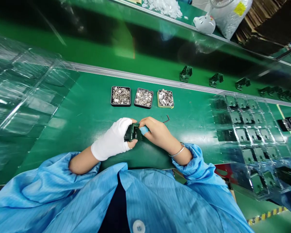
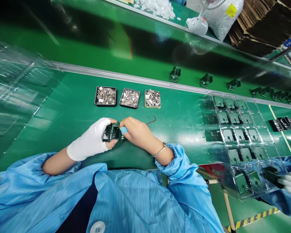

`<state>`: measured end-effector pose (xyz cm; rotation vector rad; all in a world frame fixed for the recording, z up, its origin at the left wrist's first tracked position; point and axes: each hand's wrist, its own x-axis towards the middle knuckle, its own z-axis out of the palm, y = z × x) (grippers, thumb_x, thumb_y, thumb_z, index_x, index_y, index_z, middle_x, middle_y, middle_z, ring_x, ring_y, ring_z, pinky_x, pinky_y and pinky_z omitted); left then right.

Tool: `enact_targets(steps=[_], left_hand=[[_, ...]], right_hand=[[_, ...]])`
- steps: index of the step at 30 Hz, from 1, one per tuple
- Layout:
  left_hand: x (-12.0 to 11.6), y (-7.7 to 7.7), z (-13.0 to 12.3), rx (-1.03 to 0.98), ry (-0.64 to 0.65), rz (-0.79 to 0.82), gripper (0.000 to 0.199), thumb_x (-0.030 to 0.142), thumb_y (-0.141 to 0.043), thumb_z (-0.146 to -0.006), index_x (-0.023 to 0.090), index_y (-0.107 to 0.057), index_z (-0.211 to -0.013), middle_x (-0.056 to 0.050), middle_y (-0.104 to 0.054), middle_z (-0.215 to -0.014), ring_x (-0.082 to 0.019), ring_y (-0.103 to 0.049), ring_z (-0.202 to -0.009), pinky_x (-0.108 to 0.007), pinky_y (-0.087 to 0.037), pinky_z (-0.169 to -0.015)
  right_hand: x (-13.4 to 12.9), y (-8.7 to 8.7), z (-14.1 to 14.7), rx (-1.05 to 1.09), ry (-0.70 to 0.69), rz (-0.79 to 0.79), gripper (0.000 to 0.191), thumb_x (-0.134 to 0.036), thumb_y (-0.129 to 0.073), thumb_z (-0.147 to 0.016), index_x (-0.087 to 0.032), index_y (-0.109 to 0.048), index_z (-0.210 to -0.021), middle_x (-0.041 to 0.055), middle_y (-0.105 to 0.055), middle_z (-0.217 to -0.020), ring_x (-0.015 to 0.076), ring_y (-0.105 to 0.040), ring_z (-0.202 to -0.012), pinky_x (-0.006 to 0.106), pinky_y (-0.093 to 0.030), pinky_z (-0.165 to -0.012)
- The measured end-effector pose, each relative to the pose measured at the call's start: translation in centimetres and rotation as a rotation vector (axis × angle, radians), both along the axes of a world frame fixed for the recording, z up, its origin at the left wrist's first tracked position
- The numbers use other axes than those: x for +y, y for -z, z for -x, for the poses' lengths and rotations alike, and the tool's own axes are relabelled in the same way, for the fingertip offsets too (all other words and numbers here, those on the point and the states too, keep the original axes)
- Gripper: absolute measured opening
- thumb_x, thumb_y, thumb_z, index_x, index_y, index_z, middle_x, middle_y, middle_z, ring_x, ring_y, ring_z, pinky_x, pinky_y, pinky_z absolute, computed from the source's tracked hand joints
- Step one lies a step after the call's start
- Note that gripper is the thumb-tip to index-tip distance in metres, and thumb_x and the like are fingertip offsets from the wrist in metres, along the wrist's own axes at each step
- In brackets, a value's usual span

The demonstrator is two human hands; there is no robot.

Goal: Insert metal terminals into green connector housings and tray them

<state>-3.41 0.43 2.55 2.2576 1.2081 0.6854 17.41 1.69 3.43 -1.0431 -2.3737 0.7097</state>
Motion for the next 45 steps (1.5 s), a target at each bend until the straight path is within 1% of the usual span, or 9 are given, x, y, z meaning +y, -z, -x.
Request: enact_targets(steps=[3,7,14,17,21,25,31,38,45], left_hand=[[0.2,-1.2,-0.1,0.039,0.014,0.025,0.049,0.045,-0.052,-0.079,0.013,-0.054,-0.115,-0.013,-0.064,-0.11,-0.028,-0.06,-0.107,-0.044,-0.047,-0.1],[0.6,-2.3,-0.7,0.214,0.007,-0.032,0.024,0.023,-0.04,-0.085,0.016,-0.063,-0.09,-0.005,-0.069,-0.085,-0.02,-0.064,-0.081,-0.047,-0.037,-0.111],[0.7,-2.0,-1.2,0.278,-0.049,-0.147,0.021,0.019,-0.043,-0.082,0.017,-0.064,-0.078,-0.004,-0.068,-0.073,-0.02,-0.065,-0.073,-0.045,-0.04,-0.109],[1.0,-1.8,-0.8,0.167,-0.052,-0.04,0.024,0.028,-0.044,-0.085,0.016,-0.064,-0.09,-0.006,-0.071,-0.088,-0.022,-0.067,-0.084,-0.046,-0.04,-0.11],[1.5,-1.7,0.4,-0.065,-0.122,0.175,0.052,0.051,-0.045,-0.088,0.013,-0.053,-0.122,-0.013,-0.064,-0.121,-0.026,-0.061,-0.113,-0.041,-0.048,-0.101],[0.9,-0.7,0.9,0.021,-0.079,0.152,0.067,0.056,-0.058,-0.079,0.013,-0.046,-0.129,-0.016,-0.054,-0.133,-0.032,-0.052,-0.126,-0.045,-0.042,-0.108],[0.0,0.8,0.8,0.072,-0.142,0.253,0.061,0.043,-0.056,-0.078,0.016,-0.04,-0.13,-0.014,-0.054,-0.133,-0.032,-0.054,-0.121,-0.049,-0.045,-0.102],[0.2,0.5,0.8,0.089,-0.123,0.288,0.055,0.048,-0.058,-0.077,0.017,-0.048,-0.121,-0.013,-0.059,-0.123,-0.033,-0.057,-0.116,-0.047,-0.045,-0.101],[0.1,0.4,0.7,0.08,-0.098,0.279,0.051,0.045,-0.058,-0.079,0.017,-0.048,-0.121,-0.012,-0.059,-0.123,-0.033,-0.057,-0.115,-0.049,-0.045,-0.101]], right_hand=[[-0.3,-0.3,0.3,-0.071,0.014,-0.021,0.025,-0.004,-0.046,-0.079,-0.019,-0.053,-0.099,0.0079,-0.064,-0.103,0.0194,-0.06,-0.098,0.031,-0.05,-0.087],[-1.0,-0.5,0.8,-0.199,0.019,-0.051,0.026,-0.006,-0.05,-0.079,-0.02,-0.055,-0.101,0.0073,-0.066,-0.107,0.0217,-0.059,-0.1,0.033,-0.05,-0.083],[-1.2,-0.7,1.7,-0.248,0.031,-0.102,0.02,-0.007,-0.046,-0.081,-0.018,-0.055,-0.096,0.0084,-0.063,-0.094,0.0231,-0.056,-0.091,0.034,-0.047,-0.079],[-1.0,-0.7,1.6,-0.178,0.088,-0.051,0.017,-0.009,-0.046,-0.08,-0.019,-0.054,-0.092,0.0067,-0.062,-0.09,0.0211,-0.055,-0.086,0.031,-0.045,-0.076],[-0.3,-0.1,0.3,-0.09,0.192,0.12,0.016,-0.009,-0.045,-0.082,-0.019,-0.054,-0.091,0.0032,-0.063,-0.085,0.0164,-0.056,-0.077,0.026,-0.042,-0.07],[0.8,0.4,-2.1,-0.18,0.169,0.125,0.021,-0.007,-0.045,-0.084,-0.017,-0.06,-0.095,0.0065,-0.066,-0.097,0.0192,-0.057,-0.09,0.029,-0.042,-0.079],[1.4,0.9,-4.4,-0.408,0.086,0.046,0.029,0.0,-0.043,-0.078,-0.016,-0.062,-0.092,0.0104,-0.062,-0.097,0.0242,-0.052,-0.091,0.036,-0.041,-0.081],[0.7,2.4,-2.5,-0.108,-0.002,0.187,0.033,0.001,-0.041,-0.076,-0.017,-0.055,-0.1,0.0067,-0.061,-0.1,0.0182,-0.056,-0.096,0.03,-0.045,-0.086],[0.5,1.3,-1.4,-0.265,0.049,0.239,0.033,0.0,-0.041,-0.075,-0.018,-0.054,-0.1,0.0081,-0.06,-0.102,0.0203,-0.057,-0.095,0.03,-0.047,-0.079]])
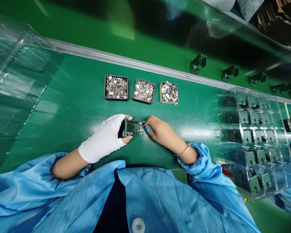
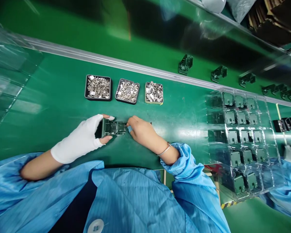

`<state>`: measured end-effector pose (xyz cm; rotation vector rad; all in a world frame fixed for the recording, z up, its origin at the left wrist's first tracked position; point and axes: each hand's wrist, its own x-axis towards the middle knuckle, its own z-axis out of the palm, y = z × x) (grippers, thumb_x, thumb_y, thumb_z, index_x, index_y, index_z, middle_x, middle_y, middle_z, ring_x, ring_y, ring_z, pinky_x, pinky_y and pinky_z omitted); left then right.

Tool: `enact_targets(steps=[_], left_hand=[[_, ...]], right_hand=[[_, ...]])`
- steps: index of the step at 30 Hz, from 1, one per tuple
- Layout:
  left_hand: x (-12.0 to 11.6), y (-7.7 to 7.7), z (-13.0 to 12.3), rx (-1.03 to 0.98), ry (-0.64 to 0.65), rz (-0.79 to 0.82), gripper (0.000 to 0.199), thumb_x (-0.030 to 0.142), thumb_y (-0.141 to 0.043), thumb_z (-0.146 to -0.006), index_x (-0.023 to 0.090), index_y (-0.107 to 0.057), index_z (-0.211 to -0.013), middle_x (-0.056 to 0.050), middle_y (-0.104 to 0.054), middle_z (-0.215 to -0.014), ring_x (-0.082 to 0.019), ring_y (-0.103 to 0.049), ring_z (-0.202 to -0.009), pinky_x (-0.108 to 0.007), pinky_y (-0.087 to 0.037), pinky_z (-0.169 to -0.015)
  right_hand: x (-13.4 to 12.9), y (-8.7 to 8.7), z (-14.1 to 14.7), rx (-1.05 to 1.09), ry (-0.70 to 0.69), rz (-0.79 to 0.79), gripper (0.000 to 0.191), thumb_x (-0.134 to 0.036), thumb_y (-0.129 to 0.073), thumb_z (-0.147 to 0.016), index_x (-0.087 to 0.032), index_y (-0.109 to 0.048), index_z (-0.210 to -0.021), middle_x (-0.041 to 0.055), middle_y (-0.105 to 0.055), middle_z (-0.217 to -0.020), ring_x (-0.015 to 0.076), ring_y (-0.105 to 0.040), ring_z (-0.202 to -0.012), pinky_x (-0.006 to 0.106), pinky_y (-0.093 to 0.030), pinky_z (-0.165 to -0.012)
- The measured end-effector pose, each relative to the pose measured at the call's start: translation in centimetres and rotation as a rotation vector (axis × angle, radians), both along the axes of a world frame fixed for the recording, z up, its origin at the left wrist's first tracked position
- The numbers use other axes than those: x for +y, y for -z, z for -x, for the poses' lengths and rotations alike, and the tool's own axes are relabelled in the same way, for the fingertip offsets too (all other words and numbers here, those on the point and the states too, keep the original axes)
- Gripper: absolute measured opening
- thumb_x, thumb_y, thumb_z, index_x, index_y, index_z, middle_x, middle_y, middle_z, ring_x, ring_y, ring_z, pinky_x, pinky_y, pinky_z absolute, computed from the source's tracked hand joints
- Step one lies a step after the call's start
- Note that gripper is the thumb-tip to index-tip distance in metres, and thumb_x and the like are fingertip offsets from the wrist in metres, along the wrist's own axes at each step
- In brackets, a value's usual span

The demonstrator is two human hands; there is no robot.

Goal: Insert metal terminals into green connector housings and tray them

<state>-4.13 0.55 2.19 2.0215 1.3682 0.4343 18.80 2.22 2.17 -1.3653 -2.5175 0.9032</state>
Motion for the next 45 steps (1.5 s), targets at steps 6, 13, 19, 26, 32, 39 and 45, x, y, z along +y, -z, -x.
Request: enact_targets(steps=[6,13,19,26,32,39,45], left_hand=[[0.1,0.1,0.1,-0.006,0.026,-0.04,0.05,0.039,-0.06,-0.08,0.015,-0.047,-0.122,-0.014,-0.06,-0.121,-0.033,-0.058,-0.114,-0.048,-0.047,-0.099],[0.1,0.5,0.2,-0.029,0.006,-0.036,0.051,0.042,-0.062,-0.078,0.018,-0.049,-0.12,-0.013,-0.061,-0.121,-0.033,-0.059,-0.113,-0.05,-0.047,-0.1],[0.0,0.3,0.3,-0.036,0.02,-0.048,0.049,0.046,-0.061,-0.079,0.02,-0.048,-0.119,-0.012,-0.062,-0.121,-0.033,-0.06,-0.113,-0.05,-0.048,-0.099],[-0.5,0.6,-0.1,-0.209,0.012,-0.246,0.045,0.042,-0.062,-0.082,0.024,-0.042,-0.117,-0.013,-0.056,-0.133,-0.029,-0.053,-0.127,-0.051,-0.043,-0.108],[-0.5,0.5,0.0,-0.204,0.054,-0.337,0.078,0.058,-0.062,-0.079,0.022,-0.031,-0.14,-0.015,-0.043,-0.146,-0.036,-0.045,-0.132,-0.052,-0.041,-0.109],[0.3,1.2,-0.4,-0.039,0.125,-0.389,0.055,0.052,-0.054,-0.086,0.018,-0.048,-0.129,-0.015,-0.061,-0.124,-0.034,-0.057,-0.118,-0.05,-0.045,-0.103],[0.3,1.0,-0.1,-0.031,0.12,-0.363,0.056,0.051,-0.055,-0.083,0.018,-0.053,-0.128,-0.015,-0.061,-0.125,-0.034,-0.058,-0.117,-0.048,-0.046,-0.103]], right_hand=[[0.3,-0.3,-0.3,0.014,0.041,0.061,0.033,-0.001,-0.044,-0.075,-0.018,-0.057,-0.1,0.0055,-0.064,-0.103,0.0188,-0.06,-0.093,0.028,-0.045,-0.076],[-0.1,-0.7,-0.6,-0.013,-0.026,0.074,0.029,-0.004,-0.046,-0.079,-0.019,-0.06,-0.099,0.0055,-0.065,-0.103,0.0189,-0.061,-0.091,0.027,-0.043,-0.072],[0.0,-1.0,-0.7,0.059,-0.011,0.11,0.025,-0.005,-0.049,-0.081,-0.017,-0.062,-0.097,0.0053,-0.068,-0.099,0.018,-0.062,-0.087,0.028,-0.045,-0.075],[0.5,-0.3,-1.4,0.467,0.152,-0.028,0.009,-0.025,-0.058,-0.089,-0.019,-0.065,-0.091,0.0064,-0.068,-0.104,0.0179,-0.062,-0.101,0.036,-0.044,-0.095],[-1.1,-1.3,0.5,0.374,0.078,-0.184,0.006,-0.024,-0.059,-0.087,-0.02,-0.059,-0.092,0.0048,-0.066,-0.101,0.0177,-0.06,-0.1,0.045,-0.036,-0.108],[0.8,-2.0,-1.5,0.179,-0.118,-0.368,0.02,-0.022,-0.053,-0.091,-0.023,-0.063,-0.108,0.005,-0.065,-0.116,0.0196,-0.055,-0.114,0.047,-0.026,-0.114],[7.7,-1.0,-7.9,-0.148,0.437,-0.371,0.029,-0.005,-0.043,-0.086,-0.015,-0.067,-0.1,0.0119,-0.065,-0.101,0.0235,-0.056,-0.096,0.036,-0.043,-0.089]])
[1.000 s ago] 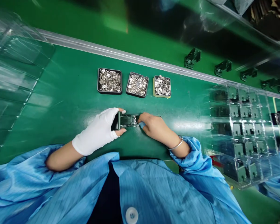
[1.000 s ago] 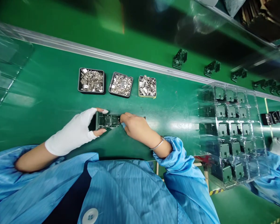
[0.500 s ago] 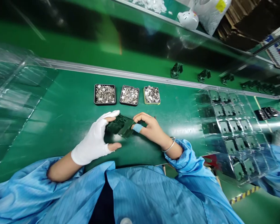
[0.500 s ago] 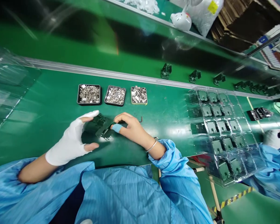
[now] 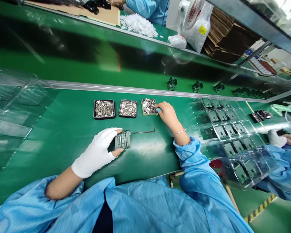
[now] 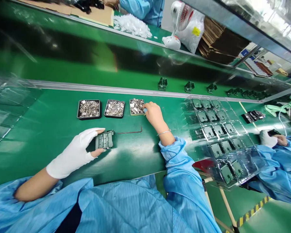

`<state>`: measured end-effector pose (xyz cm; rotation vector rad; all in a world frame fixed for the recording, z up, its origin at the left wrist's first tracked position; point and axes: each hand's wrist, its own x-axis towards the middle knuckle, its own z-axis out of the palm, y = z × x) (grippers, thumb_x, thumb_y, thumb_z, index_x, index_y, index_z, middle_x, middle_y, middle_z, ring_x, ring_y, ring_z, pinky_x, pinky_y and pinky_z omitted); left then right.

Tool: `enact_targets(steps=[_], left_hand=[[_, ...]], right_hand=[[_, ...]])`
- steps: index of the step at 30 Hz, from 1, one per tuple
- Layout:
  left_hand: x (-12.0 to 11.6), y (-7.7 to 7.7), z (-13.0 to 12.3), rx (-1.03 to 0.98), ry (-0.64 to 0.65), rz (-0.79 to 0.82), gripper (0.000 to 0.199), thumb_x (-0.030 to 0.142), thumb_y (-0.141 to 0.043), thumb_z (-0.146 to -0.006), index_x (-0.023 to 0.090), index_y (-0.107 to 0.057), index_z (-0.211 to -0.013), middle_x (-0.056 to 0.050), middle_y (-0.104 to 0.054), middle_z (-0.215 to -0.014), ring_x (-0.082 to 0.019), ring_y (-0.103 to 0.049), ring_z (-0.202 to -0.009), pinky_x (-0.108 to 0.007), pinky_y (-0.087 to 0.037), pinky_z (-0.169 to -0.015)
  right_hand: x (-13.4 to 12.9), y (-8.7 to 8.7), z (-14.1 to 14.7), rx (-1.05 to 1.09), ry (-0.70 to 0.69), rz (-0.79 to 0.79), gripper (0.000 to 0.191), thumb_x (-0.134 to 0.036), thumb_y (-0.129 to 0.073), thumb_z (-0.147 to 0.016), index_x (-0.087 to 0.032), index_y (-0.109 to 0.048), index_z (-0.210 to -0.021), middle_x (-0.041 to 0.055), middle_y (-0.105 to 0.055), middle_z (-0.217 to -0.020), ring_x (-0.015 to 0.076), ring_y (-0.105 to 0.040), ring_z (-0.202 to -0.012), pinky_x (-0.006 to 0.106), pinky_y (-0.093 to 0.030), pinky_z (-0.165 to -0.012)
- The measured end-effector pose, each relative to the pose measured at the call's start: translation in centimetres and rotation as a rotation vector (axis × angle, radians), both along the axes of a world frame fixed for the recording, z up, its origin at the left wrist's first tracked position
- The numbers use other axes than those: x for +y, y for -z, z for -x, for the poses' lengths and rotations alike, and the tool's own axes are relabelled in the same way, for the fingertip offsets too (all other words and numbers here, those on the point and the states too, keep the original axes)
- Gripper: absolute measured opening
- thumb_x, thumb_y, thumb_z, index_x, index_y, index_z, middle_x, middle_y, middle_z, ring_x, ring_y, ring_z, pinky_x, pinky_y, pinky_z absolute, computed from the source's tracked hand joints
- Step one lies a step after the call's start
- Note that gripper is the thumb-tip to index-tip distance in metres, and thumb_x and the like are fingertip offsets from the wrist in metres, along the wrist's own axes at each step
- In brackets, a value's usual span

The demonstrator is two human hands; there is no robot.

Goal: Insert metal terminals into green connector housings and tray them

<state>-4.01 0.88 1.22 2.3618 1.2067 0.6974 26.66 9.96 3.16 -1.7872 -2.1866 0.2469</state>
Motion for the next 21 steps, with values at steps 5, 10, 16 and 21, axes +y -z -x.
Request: enact_targets(steps=[5,10,16,21], left_hand=[[-0.1,0.4,0.1,-0.014,-0.007,0.016,0.059,0.052,-0.056,-0.082,0.02,-0.05,-0.131,-0.014,-0.06,-0.128,-0.033,-0.057,-0.119,-0.049,-0.045,-0.104],[0.1,-1.2,0.4,-0.113,-0.112,-0.092,0.05,0.047,-0.055,-0.084,0.022,-0.051,-0.127,-0.012,-0.061,-0.127,-0.032,-0.056,-0.12,-0.051,-0.044,-0.106],[1.2,-4.1,-1.5,-0.085,-0.022,-0.225,0.022,0.036,-0.049,-0.09,0.022,-0.064,-0.083,-0.003,-0.07,-0.084,-0.02,-0.065,-0.081,-0.049,-0.042,-0.106],[0.8,-4.4,-2.1,0.063,-0.032,-0.34,0.03,0.029,-0.044,-0.089,0.022,-0.057,-0.063,-0.002,-0.063,-0.063,-0.018,-0.058,-0.062,-0.044,-0.051,-0.09]], right_hand=[[0.8,0.6,-0.8,-0.144,0.007,0.027,0.029,-0.006,-0.042,-0.086,-0.014,-0.066,-0.098,0.0137,-0.064,-0.1,0.0258,-0.055,-0.093,0.038,-0.039,-0.088],[-1.4,-0.8,0.9,0.138,-0.112,-0.08,0.02,-0.009,-0.045,-0.086,-0.017,-0.06,-0.094,0.0092,-0.066,-0.099,0.0222,-0.059,-0.096,0.036,-0.043,-0.09],[-6.6,-2.6,6.9,0.377,-0.655,-0.076,0.012,-0.016,-0.047,-0.088,-0.021,-0.056,-0.094,0.0036,-0.067,-0.096,0.016,-0.061,-0.094,0.037,-0.042,-0.102],[-8.6,-2.3,9.1,0.44,-0.667,-0.083,0.02,-0.01,-0.045,-0.087,-0.019,-0.054,-0.103,0.0065,-0.066,-0.101,0.0169,-0.06,-0.098,0.039,-0.041,-0.105]])
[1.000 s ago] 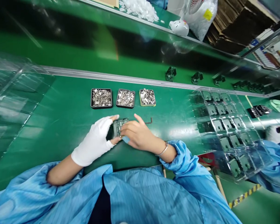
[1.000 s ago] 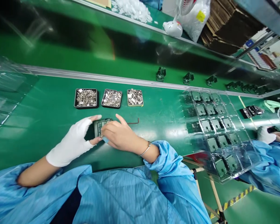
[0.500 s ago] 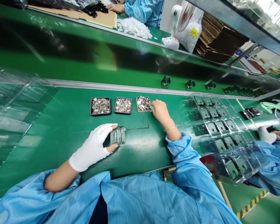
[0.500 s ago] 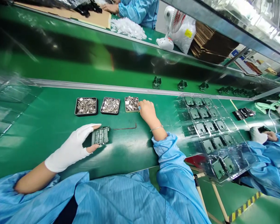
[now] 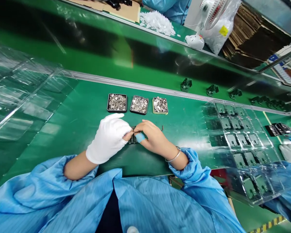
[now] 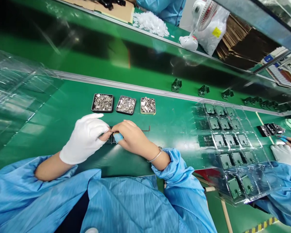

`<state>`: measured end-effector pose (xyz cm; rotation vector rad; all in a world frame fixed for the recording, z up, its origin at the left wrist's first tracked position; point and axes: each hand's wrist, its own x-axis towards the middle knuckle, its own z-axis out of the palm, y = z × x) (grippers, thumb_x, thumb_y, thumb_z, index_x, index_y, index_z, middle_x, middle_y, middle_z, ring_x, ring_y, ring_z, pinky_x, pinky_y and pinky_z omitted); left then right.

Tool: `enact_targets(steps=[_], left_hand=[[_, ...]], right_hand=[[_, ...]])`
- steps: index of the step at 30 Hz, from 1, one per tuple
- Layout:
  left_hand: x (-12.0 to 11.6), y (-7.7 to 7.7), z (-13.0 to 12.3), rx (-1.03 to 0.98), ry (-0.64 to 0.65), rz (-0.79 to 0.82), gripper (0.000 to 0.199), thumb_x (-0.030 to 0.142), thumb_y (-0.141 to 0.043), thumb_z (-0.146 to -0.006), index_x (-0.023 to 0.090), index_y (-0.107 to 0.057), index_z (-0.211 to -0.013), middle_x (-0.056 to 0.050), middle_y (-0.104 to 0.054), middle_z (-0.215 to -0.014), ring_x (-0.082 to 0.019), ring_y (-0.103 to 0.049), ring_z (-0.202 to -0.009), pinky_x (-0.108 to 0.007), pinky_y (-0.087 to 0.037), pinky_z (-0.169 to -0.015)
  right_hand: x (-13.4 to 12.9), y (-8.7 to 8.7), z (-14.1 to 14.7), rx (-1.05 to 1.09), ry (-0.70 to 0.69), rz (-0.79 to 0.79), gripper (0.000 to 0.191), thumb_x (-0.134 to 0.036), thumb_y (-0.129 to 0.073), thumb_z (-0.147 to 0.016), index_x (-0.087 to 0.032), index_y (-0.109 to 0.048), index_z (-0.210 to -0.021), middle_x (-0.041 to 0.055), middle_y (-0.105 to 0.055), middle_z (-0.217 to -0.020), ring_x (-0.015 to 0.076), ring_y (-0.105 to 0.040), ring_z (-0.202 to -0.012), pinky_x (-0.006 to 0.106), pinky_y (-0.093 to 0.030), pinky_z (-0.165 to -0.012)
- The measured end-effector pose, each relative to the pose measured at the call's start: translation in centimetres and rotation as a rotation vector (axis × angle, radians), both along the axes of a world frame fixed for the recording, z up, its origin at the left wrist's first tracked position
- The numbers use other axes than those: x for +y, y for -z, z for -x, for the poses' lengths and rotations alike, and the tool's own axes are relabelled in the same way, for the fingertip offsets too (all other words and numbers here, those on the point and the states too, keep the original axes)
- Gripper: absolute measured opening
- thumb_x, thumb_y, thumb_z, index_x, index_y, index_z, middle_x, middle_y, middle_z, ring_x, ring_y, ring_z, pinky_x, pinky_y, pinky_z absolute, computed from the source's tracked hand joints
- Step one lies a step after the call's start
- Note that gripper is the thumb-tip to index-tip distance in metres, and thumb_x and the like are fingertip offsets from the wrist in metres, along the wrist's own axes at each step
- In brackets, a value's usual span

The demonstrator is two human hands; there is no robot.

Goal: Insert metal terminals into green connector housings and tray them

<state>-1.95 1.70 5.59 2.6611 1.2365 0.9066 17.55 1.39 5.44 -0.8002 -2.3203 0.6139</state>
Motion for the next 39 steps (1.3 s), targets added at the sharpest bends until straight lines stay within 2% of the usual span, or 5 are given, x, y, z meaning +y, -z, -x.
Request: enact_targets(steps=[5,9,13,23,39], left_hand=[[-0.4,0.5,0.8,-0.049,-0.089,0.057,0.026,0.034,-0.046,-0.086,0.023,-0.062,-0.07,-0.002,-0.07,-0.075,-0.021,-0.065,-0.075,-0.048,-0.048,-0.097],[0.5,2.2,0.9,-0.282,-0.137,0.461,0.035,0.041,-0.044,-0.085,0.019,-0.065,-0.103,-0.007,-0.071,-0.11,-0.024,-0.064,-0.104,-0.042,-0.048,-0.099],[1.0,3.7,0.6,-0.353,-0.066,0.736,0.041,0.042,-0.044,-0.082,0.016,-0.066,-0.104,-0.008,-0.071,-0.108,-0.024,-0.065,-0.1,-0.037,-0.051,-0.091],[0.9,3.9,0.4,-0.401,-0.073,0.744,0.041,0.042,-0.045,-0.08,0.015,-0.067,-0.102,-0.008,-0.072,-0.103,-0.025,-0.064,-0.096,-0.036,-0.05,-0.088],[0.7,3.9,0.2,-0.44,-0.082,0.724,0.039,0.042,-0.045,-0.081,0.016,-0.067,-0.1,-0.007,-0.072,-0.104,-0.023,-0.066,-0.097,-0.035,-0.051,-0.091]], right_hand=[[0.4,1.1,0.4,0.049,0.14,0.078,0.014,-0.011,-0.048,-0.087,-0.02,-0.057,-0.094,0.0038,-0.067,-0.094,0.0161,-0.06,-0.091,0.036,-0.043,-0.099],[1.0,2.2,0.7,0.08,0.288,0.114,0.009,-0.014,-0.053,-0.085,-0.021,-0.058,-0.084,0.0037,-0.066,-0.094,0.0176,-0.059,-0.094,0.036,-0.044,-0.091],[1.1,2.9,1.2,0.018,0.276,0.099,0.013,-0.01,-0.054,-0.078,-0.022,-0.058,-0.083,0.0034,-0.064,-0.094,0.0192,-0.057,-0.094,0.038,-0.042,-0.092],[1.0,2.7,1.6,-0.042,0.303,0.098,0.019,-0.006,-0.051,-0.075,-0.022,-0.057,-0.085,0.0041,-0.063,-0.093,0.0199,-0.057,-0.093,0.035,-0.043,-0.085],[1.1,4.2,2.2,0.176,0.326,0.157,0.011,-0.012,-0.054,-0.081,-0.023,-0.054,-0.08,0.0027,-0.065,-0.089,0.0176,-0.06,-0.089,0.035,-0.045,-0.084]])
